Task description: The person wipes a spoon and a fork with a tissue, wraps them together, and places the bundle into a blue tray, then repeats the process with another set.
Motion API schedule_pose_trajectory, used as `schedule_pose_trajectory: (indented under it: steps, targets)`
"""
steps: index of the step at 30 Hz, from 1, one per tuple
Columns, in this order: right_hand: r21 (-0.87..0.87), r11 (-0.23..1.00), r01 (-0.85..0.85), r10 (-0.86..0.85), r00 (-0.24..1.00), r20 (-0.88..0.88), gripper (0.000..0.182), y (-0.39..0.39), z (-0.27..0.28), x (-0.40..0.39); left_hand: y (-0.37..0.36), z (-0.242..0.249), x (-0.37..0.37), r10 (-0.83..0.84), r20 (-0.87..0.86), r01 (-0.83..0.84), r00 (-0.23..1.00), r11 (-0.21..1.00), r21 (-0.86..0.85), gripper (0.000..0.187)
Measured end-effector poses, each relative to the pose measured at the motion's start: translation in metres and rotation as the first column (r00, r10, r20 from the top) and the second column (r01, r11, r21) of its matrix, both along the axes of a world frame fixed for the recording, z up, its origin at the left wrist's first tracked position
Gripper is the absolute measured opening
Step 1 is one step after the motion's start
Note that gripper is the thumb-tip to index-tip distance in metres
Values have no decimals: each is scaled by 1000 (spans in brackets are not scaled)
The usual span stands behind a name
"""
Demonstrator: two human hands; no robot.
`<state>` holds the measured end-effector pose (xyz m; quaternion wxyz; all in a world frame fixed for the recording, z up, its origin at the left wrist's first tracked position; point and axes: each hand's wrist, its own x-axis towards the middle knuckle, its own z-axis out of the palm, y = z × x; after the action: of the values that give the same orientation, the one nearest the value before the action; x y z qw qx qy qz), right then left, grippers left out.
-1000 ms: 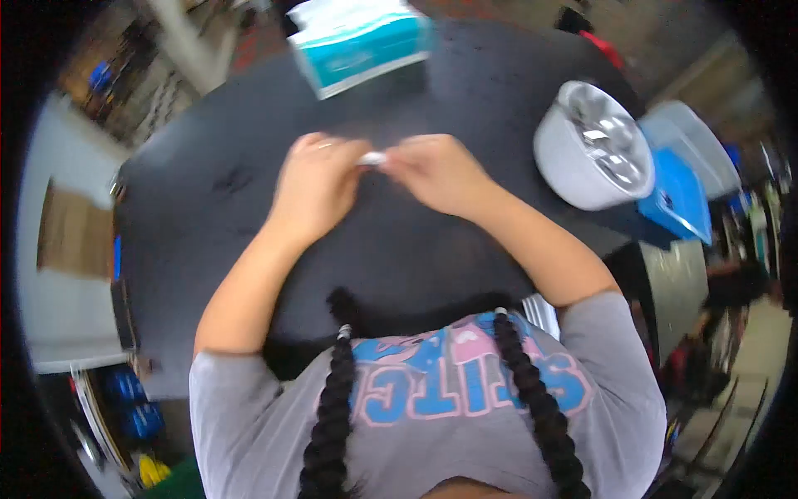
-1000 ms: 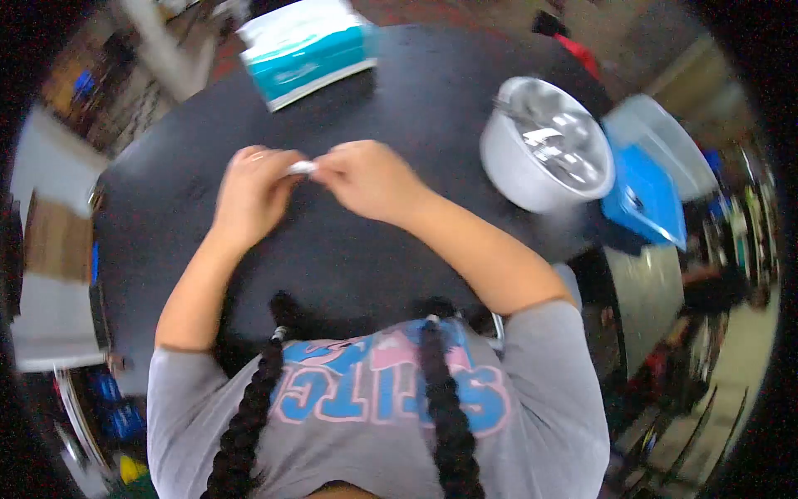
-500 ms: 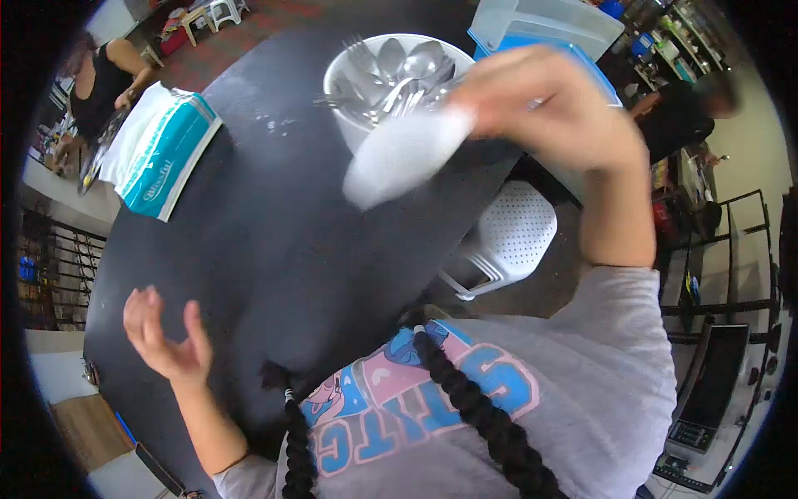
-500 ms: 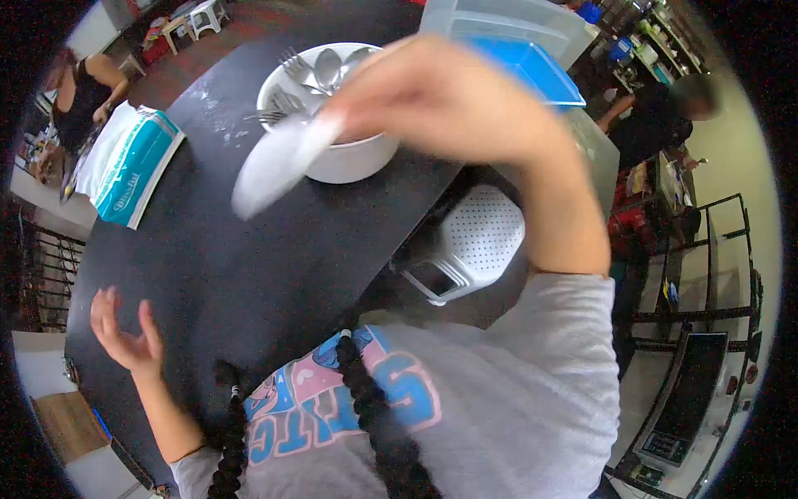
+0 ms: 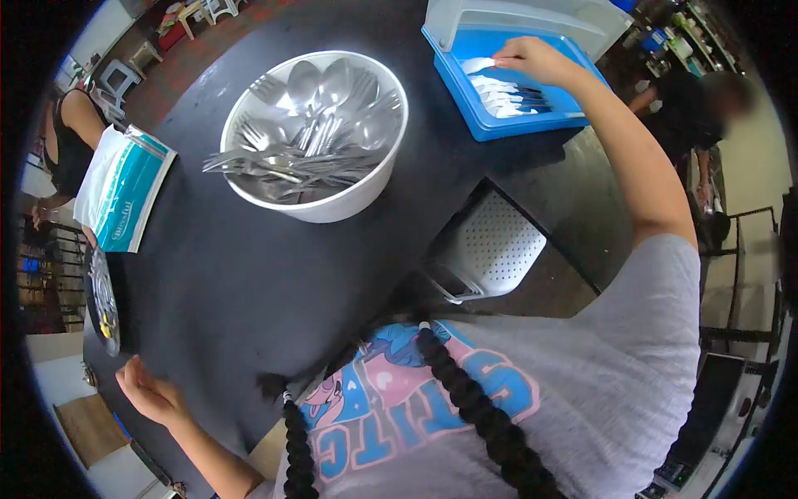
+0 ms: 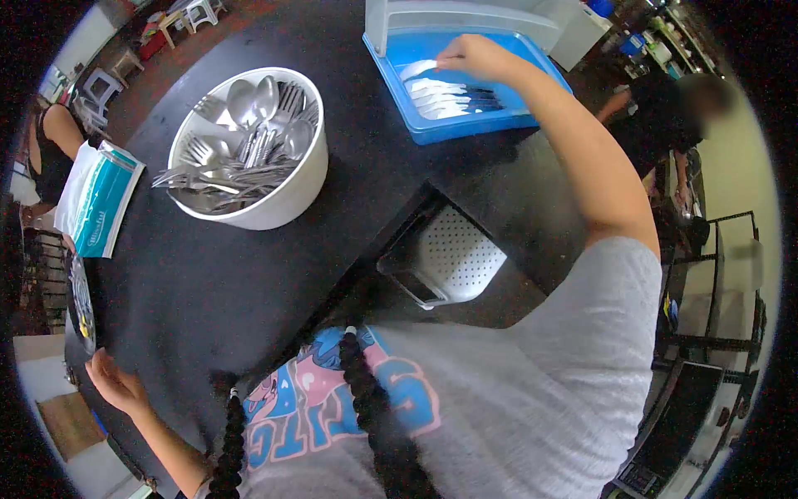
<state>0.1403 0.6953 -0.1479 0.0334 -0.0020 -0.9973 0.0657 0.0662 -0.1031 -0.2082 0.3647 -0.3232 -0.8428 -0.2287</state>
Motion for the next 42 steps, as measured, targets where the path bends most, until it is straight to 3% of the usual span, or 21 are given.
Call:
schedule_pose_trajectory:
  steps: [5, 9, 11, 16, 24, 25, 27, 29, 30, 31, 32, 34, 36, 38, 39, 41, 42]
  targets:
    - [-109, 994, 0, 13, 993, 114, 28, 16, -29, -26, 8, -7, 31, 236, 9, -236, 972, 972, -23, 38]
    - [-62, 989, -133, 137, 989, 63, 28, 19, -32, -28, 11, -29, 59, 279, 64, -286, 958, 947, 148, 21]
    - [-11, 986, -165, 166, 984, 68, 28, 9, -27, -25, 3, -36, 65, 277, 144, -304, 950, 925, 228, 26]
    - [128, 956, -264, 264, 964, 24, 25, 5, -27, -25, -2, -48, 83, 299, 123, -321, 946, 914, 249, 37]
    - [56, 977, -207, 206, 978, 7, 26, 18, -32, -25, -40, -55, 118, 471, 188, -505, 862, 832, 229, 51]
    - [45, 978, -203, 202, 979, 16, 26, 16, -31, -24, -39, -54, 118, 429, 156, -457, 890, 841, 291, 50]
    - [16, 997, -74, 72, 992, 102, 28, 1, -22, -21, -39, -53, 120, 412, 105, -421, 905, 831, 364, 47]
    - [143, 990, 0, -8, 999, 51, 33, 7, -16, -18, -52, -56, 109, 389, 118, -401, 914, 816, 417, 40]
    - [65, 984, 167, -170, 984, 54, 35, 4, -6, -13, -56, -52, 110, 362, 138, -384, 922, 805, 452, 34]
    - [142, 973, 180, -187, 982, 33, 38, 30, 1, -9, -51, -43, 114, 359, 174, -397, 917, 781, 482, 26]
    - [68, 944, 322, -324, 946, 27, 39, 43, 12, -2, -45, -35, 119, 346, 206, -402, 915, 755, 517, 19]
    - [156, 899, 409, -378, 905, -195, 39, 30, 41, 25, -35, -28, 132, 269, 264, -376, 926, 709, 596, 14]
    - [224, 836, 501, -329, 784, -526, 33, -71, 54, 22, -46, -30, 141, 151, 347, -359, 926, 639, 680, 12]
    - [-14, 979, 205, -147, 648, -748, 28, -138, 64, 16, -39, -28, 149, 63, 411, -372, 910, 564, 737, 13]
    - [-10, 982, 188, -133, 651, -748, 28, -166, 62, 8, -36, -31, 152, 8, 433, -371, 901, 530, 763, 15]
    - [-176, 946, -273, 50, 657, -752, 23, -222, 56, -21, -39, -41, 152, -32, 482, -397, 876, 518, 757, 20]
    - [-225, 904, -364, 100, 691, -716, 22, -239, 58, -32, -30, -30, 153, -54, 499, -399, 865, 530, 748, 22]
